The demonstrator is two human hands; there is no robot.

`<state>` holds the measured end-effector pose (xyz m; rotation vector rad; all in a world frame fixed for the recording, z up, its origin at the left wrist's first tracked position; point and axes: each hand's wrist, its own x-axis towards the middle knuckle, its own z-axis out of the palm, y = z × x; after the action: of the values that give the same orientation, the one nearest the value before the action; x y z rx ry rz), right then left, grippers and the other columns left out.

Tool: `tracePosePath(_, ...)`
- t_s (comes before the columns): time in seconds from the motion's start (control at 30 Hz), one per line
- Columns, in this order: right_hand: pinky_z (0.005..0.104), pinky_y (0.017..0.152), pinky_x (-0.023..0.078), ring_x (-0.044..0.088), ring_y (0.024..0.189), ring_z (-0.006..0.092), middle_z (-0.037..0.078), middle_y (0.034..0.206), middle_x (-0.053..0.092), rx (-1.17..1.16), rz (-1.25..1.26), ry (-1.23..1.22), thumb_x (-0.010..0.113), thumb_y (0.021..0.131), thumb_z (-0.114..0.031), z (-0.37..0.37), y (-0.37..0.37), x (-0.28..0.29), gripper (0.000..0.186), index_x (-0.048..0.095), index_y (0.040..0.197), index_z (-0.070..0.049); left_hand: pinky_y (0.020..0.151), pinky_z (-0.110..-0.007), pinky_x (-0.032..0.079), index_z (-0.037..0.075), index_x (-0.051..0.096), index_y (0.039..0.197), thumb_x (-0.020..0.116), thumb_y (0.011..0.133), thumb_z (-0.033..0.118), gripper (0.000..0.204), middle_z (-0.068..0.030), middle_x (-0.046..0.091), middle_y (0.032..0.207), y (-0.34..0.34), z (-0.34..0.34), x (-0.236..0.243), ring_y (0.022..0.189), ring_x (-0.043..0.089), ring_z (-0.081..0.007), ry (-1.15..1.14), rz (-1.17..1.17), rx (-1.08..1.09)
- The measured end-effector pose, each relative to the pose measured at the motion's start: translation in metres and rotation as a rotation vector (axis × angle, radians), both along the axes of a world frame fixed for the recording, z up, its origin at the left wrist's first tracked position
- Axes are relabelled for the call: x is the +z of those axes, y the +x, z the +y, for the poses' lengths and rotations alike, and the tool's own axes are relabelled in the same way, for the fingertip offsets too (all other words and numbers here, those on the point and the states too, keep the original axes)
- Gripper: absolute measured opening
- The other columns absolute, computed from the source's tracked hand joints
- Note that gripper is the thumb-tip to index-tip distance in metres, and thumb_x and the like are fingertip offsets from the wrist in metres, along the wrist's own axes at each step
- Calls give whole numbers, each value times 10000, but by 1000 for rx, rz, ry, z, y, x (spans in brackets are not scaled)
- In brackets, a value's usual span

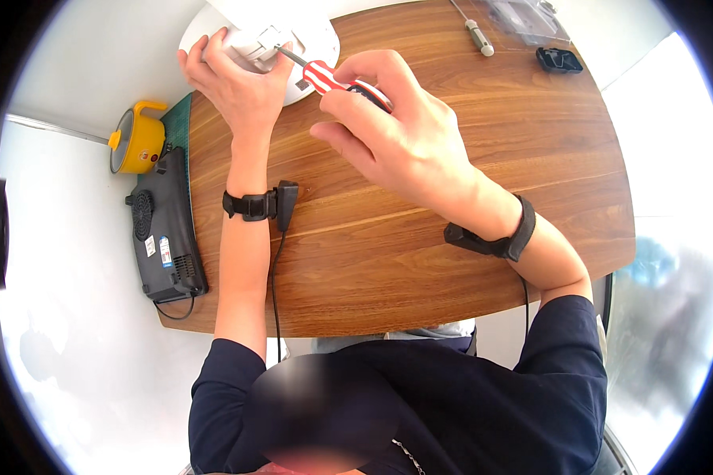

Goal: The person uses a screwdriver to remove screws from a white rice cooker and a yellow pot. They detach the lid from the pot and then unscrew the bottom of the pot. The person places the removed parts on the table.

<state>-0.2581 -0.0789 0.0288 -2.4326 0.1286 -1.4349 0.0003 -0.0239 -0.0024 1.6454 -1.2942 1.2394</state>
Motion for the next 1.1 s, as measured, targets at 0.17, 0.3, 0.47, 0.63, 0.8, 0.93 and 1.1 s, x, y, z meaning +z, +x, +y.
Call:
tracePosePath(0.17, 348, 576, 568, 681, 783, 227, 101, 1137, 576, 22, 38, -30, 751, 789, 30, 4, -3, 2, 290, 652, 1039, -79, 1113, -699, 288, 53, 468, 1308, 929, 660, 387, 863, -208, 396, 1307, -1, -6, -4, 1353, 298, -502, -76, 12, -8)
tracePosePath(0.3, 355, 570, 574, 679, 783, 238, 120, 1155, 555, 22, 101, -47, 710, 814, 47, 4, -7, 0, 336, 653, 1120, -79, 1090, -699, 280, 85, 474, 1329, 930, 659, 376, 861, -172, 386, 1353, -3, -6, -4, 1372, 281, -483, -84, 38, -35)
tracePosePath(0.47, 326, 542, 567, 667, 745, 215, 102, 1091, 568, -117, 101, -124, 774, 872, -121, 6, -5, 0, 390, 663, 1245, -100, 1131, -646, 346, 47, 478, 1346, 885, 690, 251, 799, -230, 457, 1320, -24, -4, 13, 1313, 407, -477, -66, 9, 76)
tracePosePath(0.63, 347, 536, 551, 648, 727, 231, 102, 1054, 547, -228, 307, -85, 815, 866, -183, 5, -13, 11, 498, 615, 1311, -85, 1139, -658, 339, 45, 475, 1306, 866, 647, 241, 791, -235, 457, 1271, -24, -1, 18, 1259, 430, -461, -30, 18, 58)
tracePosePath(0.8, 388, 638, 580, 654, 824, 292, 141, 1156, 503, -101, 262, 19, 799, 863, -43, 8, -13, 1, 425, 592, 1234, -46, 1132, -663, 341, 47, 483, 1283, 866, 627, 265, 790, -232, 466, 1246, -23, 5, 17, 1232, 447, -464, -62, 23, 58)
tracePosePath(0.93, 358, 623, 578, 663, 818, 254, 145, 1135, 563, -136, 200, -21, 787, 882, -41, 2, -11, -15, 346, 618, 1183, -40, 1120, -670, 342, 55, 490, 1282, 877, 616, 294, 807, -228, 467, 1256, -23, 5, 18, 1245, 438, -484, -80, 60, 70)
tracePosePath(1.1, 272, 704, 550, 642, 841, 206, 142, 1117, 621, -170, 107, 140, 725, 946, -49, -18, -8, -14, 217, 628, 1138, -19, 1086, -695, 358, 85, 498, 1291, 905, 591, 280, 833, -216, 472, 1278, -33, -2, 13, 1294, 426, -503, -137, 87, 150)
